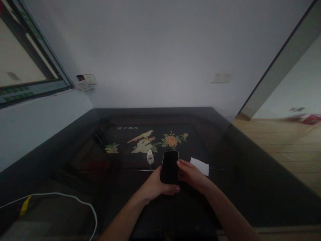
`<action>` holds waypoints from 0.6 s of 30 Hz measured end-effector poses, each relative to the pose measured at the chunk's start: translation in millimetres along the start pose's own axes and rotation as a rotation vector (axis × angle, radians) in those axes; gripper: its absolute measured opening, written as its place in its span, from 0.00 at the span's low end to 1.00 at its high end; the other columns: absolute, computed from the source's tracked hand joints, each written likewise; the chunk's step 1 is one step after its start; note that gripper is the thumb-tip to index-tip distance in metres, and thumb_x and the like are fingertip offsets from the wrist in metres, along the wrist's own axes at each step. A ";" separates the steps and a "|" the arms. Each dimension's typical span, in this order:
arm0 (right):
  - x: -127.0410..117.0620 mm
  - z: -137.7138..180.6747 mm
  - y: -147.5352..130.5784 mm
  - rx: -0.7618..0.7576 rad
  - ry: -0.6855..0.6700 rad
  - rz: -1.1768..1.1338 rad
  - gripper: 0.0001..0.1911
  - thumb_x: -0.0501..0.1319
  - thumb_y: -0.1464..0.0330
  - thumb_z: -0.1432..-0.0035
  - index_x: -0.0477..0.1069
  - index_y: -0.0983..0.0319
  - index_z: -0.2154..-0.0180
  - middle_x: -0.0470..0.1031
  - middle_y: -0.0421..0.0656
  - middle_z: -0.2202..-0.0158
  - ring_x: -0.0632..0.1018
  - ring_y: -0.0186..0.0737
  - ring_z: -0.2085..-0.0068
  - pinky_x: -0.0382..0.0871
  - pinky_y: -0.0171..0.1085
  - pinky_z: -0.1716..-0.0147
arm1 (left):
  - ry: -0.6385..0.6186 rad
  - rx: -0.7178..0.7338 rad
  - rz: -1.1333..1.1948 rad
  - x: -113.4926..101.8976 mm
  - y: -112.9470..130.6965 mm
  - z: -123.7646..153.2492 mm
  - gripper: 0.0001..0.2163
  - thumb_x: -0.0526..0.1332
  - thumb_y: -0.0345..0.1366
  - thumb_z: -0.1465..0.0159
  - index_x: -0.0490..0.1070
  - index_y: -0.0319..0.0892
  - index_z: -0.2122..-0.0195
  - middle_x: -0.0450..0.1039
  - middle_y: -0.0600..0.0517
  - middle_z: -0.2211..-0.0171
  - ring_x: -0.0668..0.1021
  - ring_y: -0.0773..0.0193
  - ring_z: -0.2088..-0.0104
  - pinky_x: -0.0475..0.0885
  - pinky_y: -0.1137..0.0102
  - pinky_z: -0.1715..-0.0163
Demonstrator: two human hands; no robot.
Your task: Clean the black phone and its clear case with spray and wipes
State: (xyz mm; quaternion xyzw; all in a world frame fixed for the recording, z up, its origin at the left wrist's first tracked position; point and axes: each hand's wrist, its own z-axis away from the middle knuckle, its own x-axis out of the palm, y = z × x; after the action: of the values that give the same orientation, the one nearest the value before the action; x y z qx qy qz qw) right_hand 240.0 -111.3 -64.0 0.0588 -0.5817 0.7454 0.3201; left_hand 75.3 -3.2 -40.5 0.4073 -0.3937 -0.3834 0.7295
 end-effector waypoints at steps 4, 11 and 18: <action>2.1 2.4 -4.3 0.015 -0.024 0.099 0.20 0.68 0.55 0.40 0.74 0.60 0.52 0.80 0.45 0.60 0.81 0.41 0.61 0.74 0.39 0.62 | 0.017 -0.014 0.021 3.5 -0.9 -0.4 0.43 0.79 0.33 0.56 0.62 0.44 0.40 0.76 0.43 0.52 0.83 0.53 0.61 0.81 0.60 0.62; 0.5 2.1 -5.3 0.014 -0.025 0.192 0.21 0.67 0.53 0.39 0.76 0.61 0.52 0.81 0.46 0.59 0.81 0.40 0.61 0.75 0.38 0.63 | 0.043 -0.040 0.046 7.6 0.8 -0.2 0.42 0.80 0.32 0.56 0.62 0.43 0.41 0.76 0.43 0.54 0.84 0.53 0.63 0.81 0.58 0.60; 1.2 3.3 -7.5 0.005 0.010 0.259 0.21 0.67 0.53 0.40 0.76 0.60 0.51 0.81 0.46 0.58 0.81 0.40 0.60 0.74 0.36 0.65 | 0.084 -0.041 0.090 10.3 -2.7 -3.2 0.43 0.81 0.32 0.58 0.60 0.41 0.42 0.77 0.44 0.57 0.85 0.53 0.66 0.81 0.61 0.63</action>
State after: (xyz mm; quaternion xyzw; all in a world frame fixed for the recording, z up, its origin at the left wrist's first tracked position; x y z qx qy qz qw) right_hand 242.2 -112.9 -56.2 -0.0197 -0.5808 0.7824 0.2240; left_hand 81.5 -12.4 -41.3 0.3899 -0.3728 -0.3409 0.7699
